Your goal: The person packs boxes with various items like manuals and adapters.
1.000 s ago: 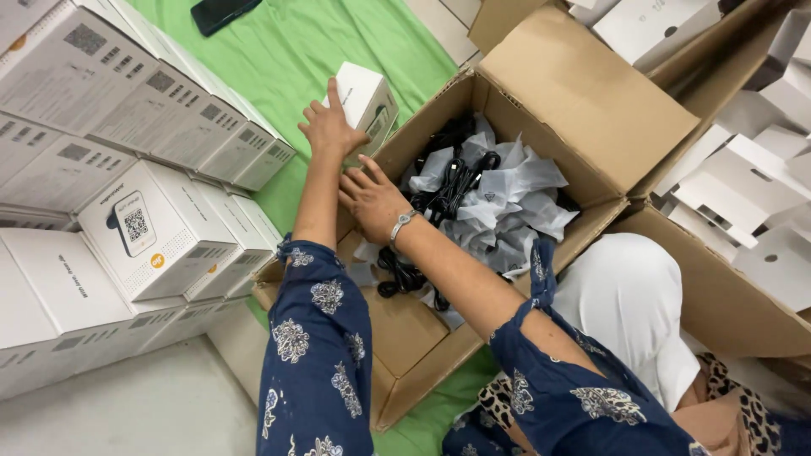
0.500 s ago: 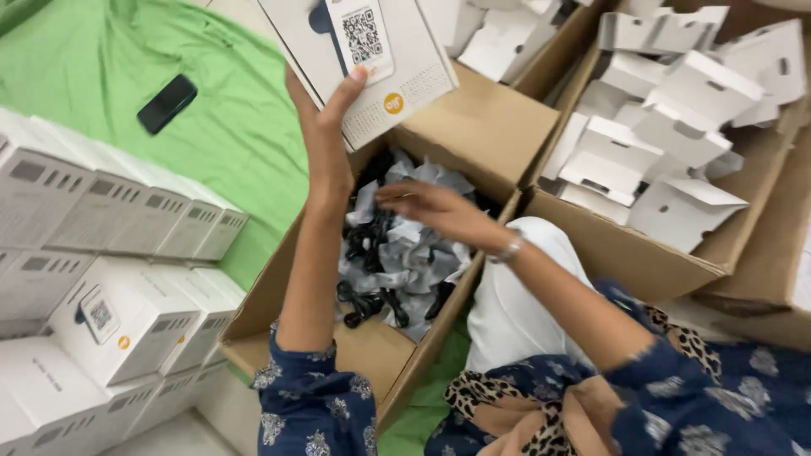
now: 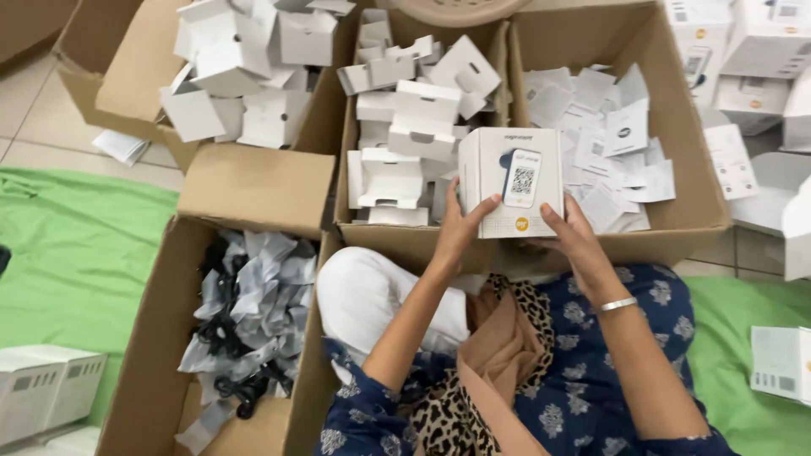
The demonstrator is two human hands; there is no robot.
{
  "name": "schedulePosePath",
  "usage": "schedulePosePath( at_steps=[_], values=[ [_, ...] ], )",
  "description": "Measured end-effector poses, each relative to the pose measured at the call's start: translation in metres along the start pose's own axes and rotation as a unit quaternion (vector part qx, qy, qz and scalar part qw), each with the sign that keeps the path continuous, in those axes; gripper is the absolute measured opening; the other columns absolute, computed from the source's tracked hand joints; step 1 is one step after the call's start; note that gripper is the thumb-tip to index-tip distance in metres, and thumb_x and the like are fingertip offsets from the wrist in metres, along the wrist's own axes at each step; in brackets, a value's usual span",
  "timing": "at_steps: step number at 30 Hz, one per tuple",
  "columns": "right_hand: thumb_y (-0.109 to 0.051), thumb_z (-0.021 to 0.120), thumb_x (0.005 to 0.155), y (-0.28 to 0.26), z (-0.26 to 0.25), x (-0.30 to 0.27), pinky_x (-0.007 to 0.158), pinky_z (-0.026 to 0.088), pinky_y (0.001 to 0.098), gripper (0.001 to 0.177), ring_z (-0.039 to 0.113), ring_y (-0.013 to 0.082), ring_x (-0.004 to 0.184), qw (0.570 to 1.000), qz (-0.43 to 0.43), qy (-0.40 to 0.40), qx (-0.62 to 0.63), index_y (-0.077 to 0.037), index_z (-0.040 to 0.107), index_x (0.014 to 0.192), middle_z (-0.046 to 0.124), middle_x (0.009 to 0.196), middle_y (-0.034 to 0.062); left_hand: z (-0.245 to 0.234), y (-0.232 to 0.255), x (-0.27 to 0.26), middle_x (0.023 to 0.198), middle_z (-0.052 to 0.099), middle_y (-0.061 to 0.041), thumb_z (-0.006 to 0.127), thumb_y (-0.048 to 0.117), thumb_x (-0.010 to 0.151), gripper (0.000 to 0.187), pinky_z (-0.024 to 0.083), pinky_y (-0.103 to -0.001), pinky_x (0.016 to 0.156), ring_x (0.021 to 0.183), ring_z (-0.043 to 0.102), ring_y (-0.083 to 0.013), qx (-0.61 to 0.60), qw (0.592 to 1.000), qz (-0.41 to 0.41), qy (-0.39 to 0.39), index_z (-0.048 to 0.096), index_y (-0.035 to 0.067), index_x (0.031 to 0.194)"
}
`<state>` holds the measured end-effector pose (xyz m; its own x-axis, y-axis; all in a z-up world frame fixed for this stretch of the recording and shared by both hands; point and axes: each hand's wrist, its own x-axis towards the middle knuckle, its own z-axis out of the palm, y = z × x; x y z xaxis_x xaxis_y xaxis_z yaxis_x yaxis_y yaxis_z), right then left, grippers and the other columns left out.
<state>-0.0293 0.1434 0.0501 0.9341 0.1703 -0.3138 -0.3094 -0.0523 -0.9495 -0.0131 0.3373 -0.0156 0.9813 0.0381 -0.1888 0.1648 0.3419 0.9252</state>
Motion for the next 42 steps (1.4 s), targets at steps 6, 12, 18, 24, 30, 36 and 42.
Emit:
schedulePosePath(
  at_steps=[6, 12, 18, 24, 30, 36, 42],
  values=[
    [-0.054, 0.053, 0.096, 0.035, -0.058, 0.016, 0.109, 0.043, 0.0378, 0.075, 0.050, 0.0180, 0.136, 0.999, 0.020, 0.006, 0.030, -0.009, 0.042, 0.154, 0.054, 0.148, 0.0060, 0.001, 0.009, -0.003, 0.131, 0.060, -0.025, 0.081, 0.038, 0.077, 0.105, 0.050, -0.037, 0.099, 0.118, 0.062, -0.0308, 0.090, 0.994, -0.012, -0.068, 0.026, 0.009, 0.161],
    [-0.066, 0.053, 0.092, -0.007, -0.087, 0.023, 0.113, 0.035, 0.0317, 0.088, 0.046, 0.0205, 0.139, 0.995, -0.085, -0.055, -0.019, -0.007, 0.043, 0.156, 0.053, 0.150, 0.0092, 0.004, 0.060, 0.005, 0.125, 0.067, -0.017, 0.082, 0.041, 0.073, 0.093, 0.047, -0.037, 0.102, 0.117, 0.064, -0.0274, 0.219, 0.962, 0.015, -0.163, 0.047, 0.014, 0.155],
    [-0.063, 0.063, 0.086, 0.013, -0.108, 0.032, 0.107, 0.044, 0.0324, 0.092, 0.053, 0.0218, 0.131, 0.983, -0.101, -0.153, -0.011, -0.006, 0.042, 0.155, 0.057, 0.143, 0.0129, 0.031, 0.084, 0.005, 0.128, 0.068, -0.010, 0.085, 0.043, 0.066, 0.083, 0.047, -0.039, 0.104, 0.119, 0.064, -0.0253, 0.320, 0.922, 0.019, -0.218, 0.063, 0.013, 0.141],
    [-0.053, 0.069, 0.085, 0.038, -0.094, 0.029, 0.093, 0.054, 0.0313, 0.083, 0.063, 0.0200, 0.114, 0.995, -0.031, -0.045, 0.078, -0.003, 0.048, 0.147, 0.063, 0.128, 0.0148, 0.028, 0.030, 0.039, 0.135, 0.060, -0.015, 0.080, 0.052, 0.073, 0.093, 0.048, -0.041, 0.103, 0.125, 0.060, -0.0290, 0.277, 0.956, 0.006, -0.094, 0.049, 0.010, 0.150],
    [-0.057, 0.064, 0.089, 0.057, -0.083, 0.035, 0.092, 0.056, 0.0278, 0.076, 0.066, 0.0160, 0.111, 0.985, 0.020, 0.008, 0.172, 0.000, 0.056, 0.138, 0.067, 0.125, 0.0123, 0.028, 0.017, 0.022, 0.131, 0.059, -0.023, 0.078, 0.053, 0.075, 0.107, 0.051, -0.041, 0.099, 0.119, 0.063, -0.0325, 0.241, 0.967, -0.064, -0.055, 0.028, 0.006, 0.157],
    [-0.061, 0.066, 0.086, 0.053, -0.077, 0.046, 0.089, 0.054, 0.0261, 0.075, 0.069, 0.0172, 0.102, 0.999, 0.044, 0.025, 0.004, 0.004, 0.067, 0.123, 0.073, 0.110, 0.0124, 0.019, 0.018, 0.020, 0.120, 0.068, -0.020, 0.076, 0.048, 0.079, 0.093, 0.054, -0.037, 0.091, 0.103, 0.069, -0.0254, 0.166, 0.981, -0.086, -0.048, 0.040, 0.003, 0.152],
    [-0.065, 0.071, 0.079, 0.057, -0.094, 0.061, 0.077, 0.059, 0.0295, 0.081, 0.074, 0.0208, 0.085, 0.988, 0.054, 0.071, -0.126, 0.009, 0.069, 0.112, 0.075, 0.095, 0.0157, 0.032, 0.031, 0.026, 0.116, 0.071, -0.015, 0.071, 0.047, 0.085, 0.077, 0.053, -0.030, 0.089, 0.101, 0.070, -0.0198, 0.169, 0.981, -0.073, -0.054, 0.052, 0.005, 0.145]
  ],
)
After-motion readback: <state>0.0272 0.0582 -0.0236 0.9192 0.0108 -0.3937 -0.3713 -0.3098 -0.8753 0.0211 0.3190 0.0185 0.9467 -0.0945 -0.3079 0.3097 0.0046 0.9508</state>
